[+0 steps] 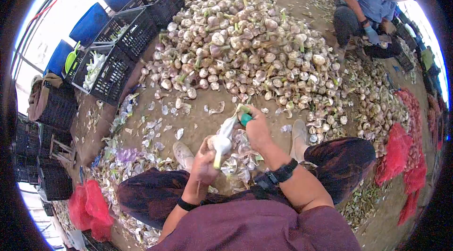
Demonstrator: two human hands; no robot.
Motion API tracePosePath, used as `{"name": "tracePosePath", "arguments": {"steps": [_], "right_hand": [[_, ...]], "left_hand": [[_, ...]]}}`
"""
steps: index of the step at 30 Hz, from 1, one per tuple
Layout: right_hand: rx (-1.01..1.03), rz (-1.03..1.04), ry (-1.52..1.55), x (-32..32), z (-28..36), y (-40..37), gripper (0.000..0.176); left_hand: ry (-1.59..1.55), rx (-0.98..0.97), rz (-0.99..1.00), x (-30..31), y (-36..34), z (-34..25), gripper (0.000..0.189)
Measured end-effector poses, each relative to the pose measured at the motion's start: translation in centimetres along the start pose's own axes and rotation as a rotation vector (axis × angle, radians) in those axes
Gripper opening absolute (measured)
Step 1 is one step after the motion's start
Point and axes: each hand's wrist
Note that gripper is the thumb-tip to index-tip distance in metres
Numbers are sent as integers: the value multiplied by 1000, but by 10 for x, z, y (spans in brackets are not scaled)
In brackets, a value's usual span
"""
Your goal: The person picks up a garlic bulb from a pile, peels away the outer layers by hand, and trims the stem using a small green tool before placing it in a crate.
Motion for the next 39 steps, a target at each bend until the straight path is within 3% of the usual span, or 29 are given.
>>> {"name": "tracePosePath", "arguments": {"steps": [4, 5, 8, 9, 12, 15, 19, 22, 26, 31, 35, 37, 38, 39], "right_hand": [[131, -361, -435, 13, -8, 18, 14], [110, -493, -540, 43, -20, 47, 21], [269, -295, -1377, 57, -34, 37, 31], [387, -137, -1376, 44, -25, 17, 38], [236, 209, -985, -6, 12, -40, 35], [596, 192, -1036, -14, -7, -46, 28], [814, 244, -1202, -11, -8, -40, 21], [960, 233, -1368, -14, -3, -46, 16], [991, 221, -1461, -14, -8, -44, 10], [972, 187, -1443, -8, -11, -36, 10], [917, 12, -1523, 20, -11, -4, 10], [522, -48, -1854, 51, -10, 16, 13], [305, -75, -1999, 52, -5, 16, 14], [145, 28, -2018, 51, -2, 14, 15]], "left_hand": [[-19, 5, -94, 7, -6, -4, 44], [1, -3, -102, 8, -10, -3, 42], [85, -34, -166, 2, -6, -7, 35], [77, -54, -206, 5, -5, -5, 34], [55, -62, -204, 7, 0, -2, 34], [45, -51, -132, 5, 0, 1, 36], [183, -67, -151, -4, -7, -3, 29], [178, -102, -142, -1, -7, -1, 28], [152, -26, -216, 6, -8, 1, 30], [184, 76, -132, 7, -6, -4, 35], [326, 275, -19, 2, -16, -7, 44], [317, 318, 0, 5, -16, -8, 51], [370, 248, -9, 3, -16, -8, 52], [421, 171, -21, 0, -14, -8, 53]]}}
Point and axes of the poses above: each hand's wrist, its own y-axis towards the middle knuckle, its own x-axis out of the back of the hand, z = x × y, and after that the axes turned 9 degrees about -x, right-handed
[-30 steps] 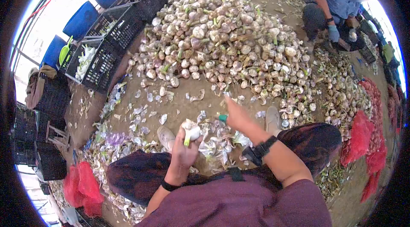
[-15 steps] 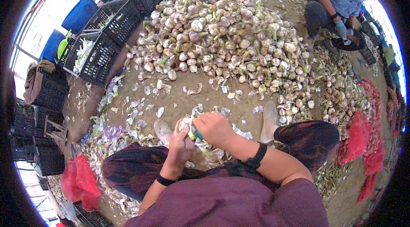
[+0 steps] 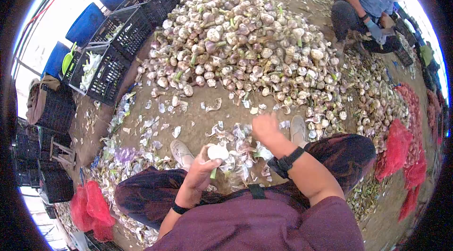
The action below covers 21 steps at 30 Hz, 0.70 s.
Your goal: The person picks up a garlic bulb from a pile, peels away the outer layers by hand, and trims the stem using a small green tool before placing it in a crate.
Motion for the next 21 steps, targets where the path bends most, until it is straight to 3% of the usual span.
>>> {"name": "tracePosePath", "arguments": {"steps": [2, 5, 8, 11, 12, 15, 16, 19, 20, 21], "right_hand": [[14, 323, -6, 13, 5, -12, 19], [271, -223, 773, 45, 33, -43, 21], [406, -235, 916, 33, 52, -48, 22], [352, -169, 951, 30, 55, -47, 19], [334, -144, 1063, 27, 53, -44, 16], [17, 64, 1214, 25, 43, -30, 12], [1, 95, 1035, 5, 32, -18, 21], [103, -184, 389, -5, 23, -14, 31], [171, -75, 497, -10, 21, -12, 43], [205, 120, 1019, -6, 25, -18, 47]], "left_hand": [[124, -94, -40, 0, 3, -1, 54], [333, -166, -58, 4, 8, 5, 54], [627, -323, -92, 4, 14, 10, 52], [897, -506, -165, 2, 12, 10, 54], [862, -514, -135, 1, 12, 8, 57], [681, -559, -44, -10, 8, 2, 62], [528, -529, -19, -17, 7, -2, 64], [363, -505, -127, -16, 9, 0, 63], [558, -523, -166, -13, 10, 0, 65], [759, -546, -222, -8, 11, -1, 68]]}}
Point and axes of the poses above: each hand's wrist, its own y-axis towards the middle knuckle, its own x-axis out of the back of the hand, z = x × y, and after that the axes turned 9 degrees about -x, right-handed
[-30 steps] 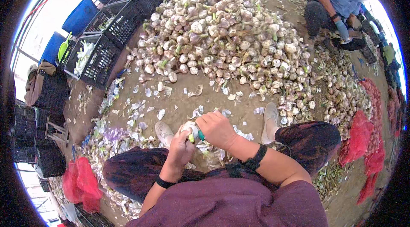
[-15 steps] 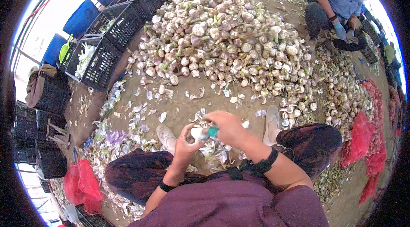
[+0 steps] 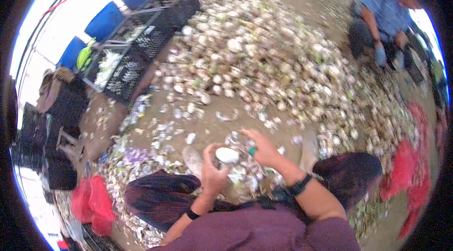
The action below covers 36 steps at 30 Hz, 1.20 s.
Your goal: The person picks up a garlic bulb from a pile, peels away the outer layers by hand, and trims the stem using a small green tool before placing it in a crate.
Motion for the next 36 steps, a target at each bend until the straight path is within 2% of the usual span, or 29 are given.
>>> {"name": "tracePosePath", "arguments": {"steps": [1, 3, 4, 5, 6, 7, 10, 12, 13, 14, 15, 17, 18, 19, 20, 21, 22, 23, 24, 25, 26, 27, 28, 29, 30, 31, 32, 35, 36], "right_hand": [[-15, 177, 527, -6, 7, -2, 51], [6, 309, 580, -35, -15, 3, 57], [72, 203, 161, -32, 29, -6, 51], [-25, 202, 352, -46, 20, 1, 44], [-275, 225, 561, -56, 12, 15, 37], [-510, 307, 902, -55, 3, 24, 28], [-889, 235, 802, -54, -17, 62, 17], [-795, 430, 819, -65, -28, 112, 13], [-614, 645, 944, -68, -3, 142, 14], [-504, 469, 842, -72, 73, 151, 18], [-325, 458, 792, -65, 128, 167, 20], [135, 437, 592, -54, 226, 171, 25], [277, 327, 407, -55, 260, 169, 28], [262, 213, 291, -65, 285, 164, 31], [119, 66, 306, -73, 293, 157, 32], [303, 27, 466, -121, 261, 183, 29], [359, 155, 412, -122, 248, 168, 23], [398, 120, 406, -153, 209, 179, 18], [364, 151, 315, -140, 177, 159, 18], [387, 17, 341, -180, 107, 174, 20], [344, 118, 356, -173, 47, 175, 21], [105, 153, 156, -140, 7, 154, 29], [-102, 36, -4, -135, -50, 149, 32], [-217, -5, -16, -91, -66, 114, 35], [-383, 36, 43, -51, -73, 90, 26], [-322, -120, -48, -52, -127, 84, 26], [-342, -122, -47, -32, -163, 75, 28], [-588, -282, -39, 29, -228, 47, 27], [-663, -555, -95, 39, -265, 45, 23]], "left_hand": [[32, 14, -17, 0, -4, 22, 64], [311, 40, 66, 3, -5, 16, 64], [242, 72, 69, -1, -5, 24, 69], [166, 108, 48, -5, -10, 36, 66], [134, 127, 4, -2, -6, 14, 64], [33, 166, -86, -5, -8, 25, 64], [-153, 310, -417, 7, -4, 24, 64], [-272, 377, -608, 14, -2, 24, 61], [-344, 394, -671, 15, -2, 32, 57], [-413, 421, -724, 14, -7, 37, 54], [-302, 558, -766, 15, 3, 4, 55], [-239, 464, -684, 13, -15, 69, 55], [-385, 456, -695, 11, -9, 53, 38], [-531, 452, -709, 7, -3, 37, 23], [-673, 453, -724, 2, 2, 21, 18], [-577, 425, -586, -4, 5, 3, 21], [-479, 385, -457, -9, 7, -17, 27], [-362, 396, -420, -8, 4, -11, 32], [-750, 355, -450, 24, -20, 91, 37], [-547, 438, -521, 11, -10, 53, 41], [-338, 516, -592, -1, 0, 14, 44], [-336, 498, -506, 4, -7, 38, 49], [-365, 525, -527, 0, -7, 37, 49], [-392, 546, -540, -5, -4, 34, 48], [-424, 569, -554, -11, 1, 33, 48], [-485, 566, -553, -15, 1, 35, 47], [-477, 604, -515, -18, 3, 37, 46], [-532, 709, -430, -33, 11, 39, 45], [-539, 726, -405, -38, 12, 41, 45]]}}
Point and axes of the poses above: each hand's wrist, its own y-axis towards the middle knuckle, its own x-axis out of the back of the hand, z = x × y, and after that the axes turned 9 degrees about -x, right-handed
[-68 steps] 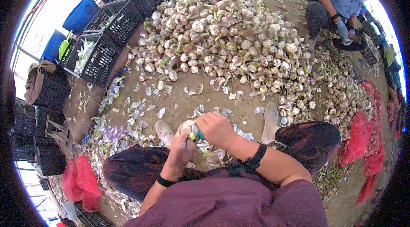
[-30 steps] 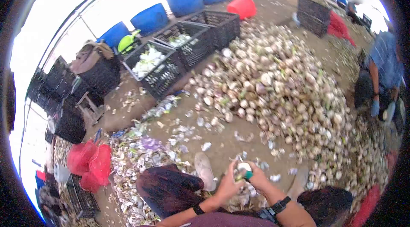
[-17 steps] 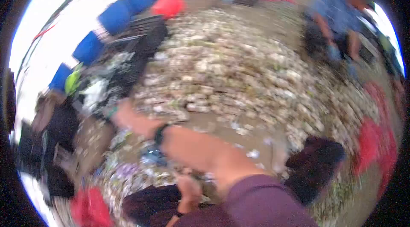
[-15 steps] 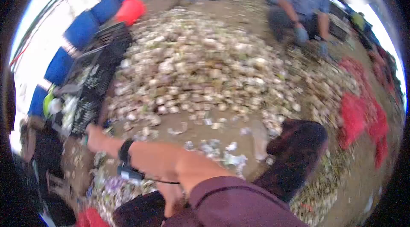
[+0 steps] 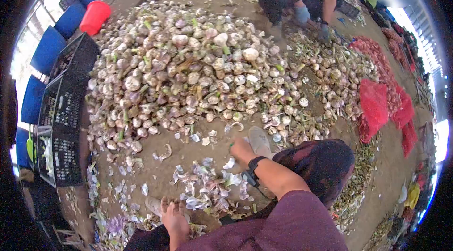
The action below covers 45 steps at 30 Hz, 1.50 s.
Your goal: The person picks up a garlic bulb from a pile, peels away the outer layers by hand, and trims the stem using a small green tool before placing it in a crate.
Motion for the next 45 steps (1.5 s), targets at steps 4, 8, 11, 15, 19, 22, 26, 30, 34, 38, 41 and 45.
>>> {"name": "tracePosePath", "arguments": {"steps": [4, 8, 11, 15, 19, 22, 26, 30, 34, 38, 41, 45], "right_hand": [[-289, -670, -2, 54, -61, 46, 30], [-866, -552, 222, 91, -83, 80, 58], [-715, -288, -28, 95, -97, 100, 61], [-544, -138, 269, 104, -69, 106, 58], [-227, -334, 251, 73, -24, 87, 47], [74, -84, 346, 52, 50, 30, 43], [638, 318, 171, 51, 160, -100, 45], [1096, 478, -56, 63, 194, -187, 50], [869, 177, 272, 62, 186, -209, 43], [318, 602, 707, 40, 172, -230, 29], [-71, 851, 899, 63, 208, -251, 27], [-3, 778, 808, 60, 207, -255, 24]], "left_hand": [[67, 62, 40, -11, 8, 8, 47], [162, 116, 59, -11, 18, 16, 51], [173, 147, 78, -18, 20, 18, 50], [119, 188, 58, -28, 13, 20, 45], [73, 185, 121, -22, 13, 21, 42], [99, 151, 183, -14, 16, 22, 43], [138, -18, 261, -21, 12, 11, 49], [286, -166, 510, -11, 2, -10, 49], [-274, -51, 379, -1, -9, -30, 36], [-334, -165, 484, 2, -26, -42, 32], [-179, -196, 577, 13, -28, -39, 47], [200, -483, 639, 22, -25, -39, 57]]}}
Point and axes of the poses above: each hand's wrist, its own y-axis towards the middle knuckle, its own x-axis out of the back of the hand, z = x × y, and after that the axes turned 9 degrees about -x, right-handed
